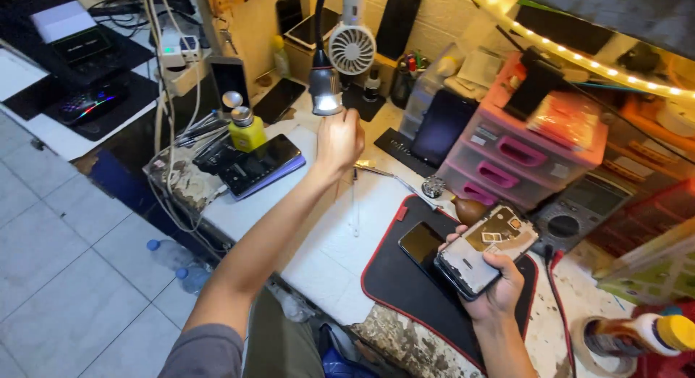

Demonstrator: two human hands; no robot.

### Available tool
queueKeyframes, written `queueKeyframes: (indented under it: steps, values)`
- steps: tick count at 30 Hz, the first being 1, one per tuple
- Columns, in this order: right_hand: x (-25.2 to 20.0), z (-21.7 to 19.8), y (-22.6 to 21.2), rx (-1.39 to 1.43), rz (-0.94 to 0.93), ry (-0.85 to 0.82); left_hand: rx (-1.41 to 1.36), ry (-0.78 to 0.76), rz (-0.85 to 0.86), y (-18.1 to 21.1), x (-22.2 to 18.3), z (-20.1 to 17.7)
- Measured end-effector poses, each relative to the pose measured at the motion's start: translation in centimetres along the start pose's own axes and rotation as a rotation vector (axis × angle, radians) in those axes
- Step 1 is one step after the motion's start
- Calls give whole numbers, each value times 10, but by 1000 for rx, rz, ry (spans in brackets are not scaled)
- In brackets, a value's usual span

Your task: A technician performs various repair tasks on mobile phones, including prying open casings, inspecting internal components, and testing functionality at a dedicated repair bench.

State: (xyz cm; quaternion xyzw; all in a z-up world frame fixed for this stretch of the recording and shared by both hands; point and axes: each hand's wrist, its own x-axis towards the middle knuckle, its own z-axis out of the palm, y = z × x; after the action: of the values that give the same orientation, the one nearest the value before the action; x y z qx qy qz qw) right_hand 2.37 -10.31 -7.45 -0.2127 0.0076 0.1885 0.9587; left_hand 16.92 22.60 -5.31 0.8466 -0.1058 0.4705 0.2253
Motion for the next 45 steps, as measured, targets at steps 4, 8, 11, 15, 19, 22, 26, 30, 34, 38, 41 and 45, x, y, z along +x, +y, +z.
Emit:
queueKeyframes:
  steps: [4, 8, 11, 15, 19, 22, 26, 30, 34, 38, 41, 45]
  values:
    - [-1, 4, 5, -74, -92, 76, 178, -310, -682, -127, 5, 48]
    - [0, 6, 6, -86, -105, 115, 799, -793, -779, -168, 39, 44]
    - [1, 3, 7, -74, -101, 82, 614, -926, -960, -183, 39, 36]
    - [3, 10, 11, -89, -131, 49, 608, -904, -956, -177, 50, 24]
    - [2, 13, 11, -117, -134, 54, 620, -866, -1029, -193, 44, 25]
    - [4, 15, 13, -136, -132, 69, 719, -892, -935, -195, 42, 27]
    - [1, 13, 14, -137, -108, 74, 923, -880, -768, -187, 32, 33]
    - [-2, 12, 15, -157, -66, 106, 909, -800, -862, -173, 34, 42]
    - [-1, 11, 16, -185, -65, 115, 737, -614, -943, -159, 48, 50]
    - [-4, 5, 18, -226, -85, 128, 79, -430, -1264, -84, 70, -8]
    - [-5, 1, 17, -163, 17, 182, -420, -218, -1387, -118, 51, 20]
    - [-7, 8, 18, -151, 25, 198, -763, -237, -1358, -86, 44, 0]
